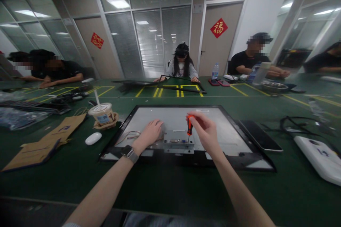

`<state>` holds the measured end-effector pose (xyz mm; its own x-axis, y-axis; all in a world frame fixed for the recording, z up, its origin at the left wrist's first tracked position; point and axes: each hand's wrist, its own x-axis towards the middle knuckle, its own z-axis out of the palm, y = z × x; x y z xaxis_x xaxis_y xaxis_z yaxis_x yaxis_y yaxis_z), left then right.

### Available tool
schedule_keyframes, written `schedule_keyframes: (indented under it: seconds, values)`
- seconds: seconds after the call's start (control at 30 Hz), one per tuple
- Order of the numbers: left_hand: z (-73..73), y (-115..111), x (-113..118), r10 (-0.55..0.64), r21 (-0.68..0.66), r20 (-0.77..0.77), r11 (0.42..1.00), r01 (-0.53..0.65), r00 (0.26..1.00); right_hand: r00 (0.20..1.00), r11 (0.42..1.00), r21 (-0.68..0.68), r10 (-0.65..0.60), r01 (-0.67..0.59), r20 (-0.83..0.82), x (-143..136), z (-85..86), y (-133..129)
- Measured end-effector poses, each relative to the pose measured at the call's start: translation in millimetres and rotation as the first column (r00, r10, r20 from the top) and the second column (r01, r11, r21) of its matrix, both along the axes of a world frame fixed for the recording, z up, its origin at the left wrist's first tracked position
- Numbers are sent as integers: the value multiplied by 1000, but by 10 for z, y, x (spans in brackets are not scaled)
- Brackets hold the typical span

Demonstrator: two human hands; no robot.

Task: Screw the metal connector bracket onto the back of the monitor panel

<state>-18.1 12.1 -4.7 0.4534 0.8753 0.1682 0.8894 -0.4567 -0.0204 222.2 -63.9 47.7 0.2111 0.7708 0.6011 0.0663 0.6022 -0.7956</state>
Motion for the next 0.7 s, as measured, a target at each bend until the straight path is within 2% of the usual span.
schedule_keyframes:
  seconds: [0.23, 0.37, 0.43, 0.7]
  values:
    - [-39, 14, -8, -7, 21, 11, 1000, 6, 1000, 995, 995, 54, -82, 78, 64, 5, 36, -6]
    - [-39, 13, -6, -7, 20, 10, 1000, 6, 1000, 999, 999, 34, 2, -3, 38, 16, -11, -7]
    - [-32, 9, -6, -9, 13, 6, 1000, 9, 1000, 1000, 1000, -2, 4, -4, 27, 14, -22, -5]
    - [-15, -3, -5, -16, 22, -4, 1000, 16, 1000, 988, 990, 75, -129, 123, 89, -7, 42, -3]
